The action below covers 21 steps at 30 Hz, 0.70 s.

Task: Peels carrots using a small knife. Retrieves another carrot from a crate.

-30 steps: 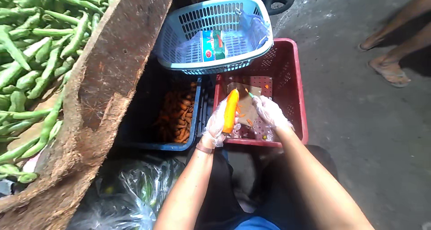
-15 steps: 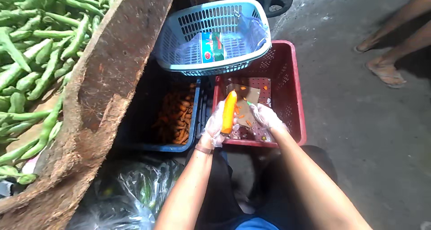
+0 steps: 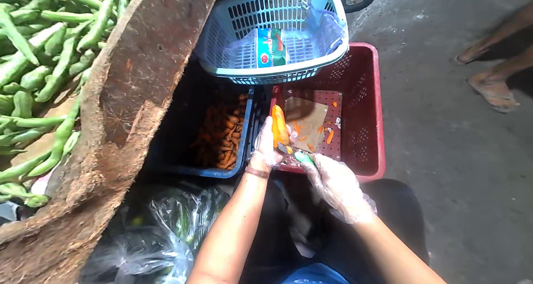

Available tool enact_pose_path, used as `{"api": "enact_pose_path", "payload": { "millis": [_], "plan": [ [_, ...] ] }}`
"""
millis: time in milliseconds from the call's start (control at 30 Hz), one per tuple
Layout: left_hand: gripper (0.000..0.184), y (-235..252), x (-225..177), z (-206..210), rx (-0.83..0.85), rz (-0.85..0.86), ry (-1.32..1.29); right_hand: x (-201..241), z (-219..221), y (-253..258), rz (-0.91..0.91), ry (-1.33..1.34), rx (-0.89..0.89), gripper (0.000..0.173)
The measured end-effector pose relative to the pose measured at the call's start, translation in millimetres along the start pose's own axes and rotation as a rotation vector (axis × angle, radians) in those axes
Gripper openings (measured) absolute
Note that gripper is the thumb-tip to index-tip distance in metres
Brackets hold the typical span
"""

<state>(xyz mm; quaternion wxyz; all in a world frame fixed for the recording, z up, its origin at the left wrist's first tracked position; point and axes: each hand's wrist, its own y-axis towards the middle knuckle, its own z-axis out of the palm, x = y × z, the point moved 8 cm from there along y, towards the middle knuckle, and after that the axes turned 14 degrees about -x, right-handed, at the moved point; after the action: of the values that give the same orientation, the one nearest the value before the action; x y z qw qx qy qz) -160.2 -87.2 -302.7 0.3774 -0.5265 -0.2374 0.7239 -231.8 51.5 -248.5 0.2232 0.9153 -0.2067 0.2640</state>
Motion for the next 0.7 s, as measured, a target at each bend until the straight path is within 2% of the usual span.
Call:
{"api": "enact_pose_path", "payload": {
  "millis": [167, 267, 333, 400, 567, 700],
  "plan": [
    [0.051, 2, -1, -7, -0.097, 0.035, 0.060, -3, 13, 11, 0.036, -0.035, 0.070, 0.046],
    [0.050, 4, 2, -12, -0.139, 0.059, 0.153, -24, 30, 29, 0.287, -0.133, 0.331, 0.049],
    [0.050, 5, 7, -9, -0.119, 0.025, 0.159, -52, 39, 44, 0.432, -0.135, 0.394, 0.050],
    [0.048, 6, 5, -8, -0.132, -0.003, 0.121, -61, 37, 53, 0.401, -0.078, 0.348, 0.048],
    [0.044, 12, -5, -15, -0.140, 0.040, 0.053, -23, 24, 30, 0.132, 0.047, 0.342, 0.048],
    [0.046, 13, -3, -13, -0.115, 0.049, 0.032, -20, 23, 20, 0.067, 0.029, 0.274, 0.049]
  ]
}}
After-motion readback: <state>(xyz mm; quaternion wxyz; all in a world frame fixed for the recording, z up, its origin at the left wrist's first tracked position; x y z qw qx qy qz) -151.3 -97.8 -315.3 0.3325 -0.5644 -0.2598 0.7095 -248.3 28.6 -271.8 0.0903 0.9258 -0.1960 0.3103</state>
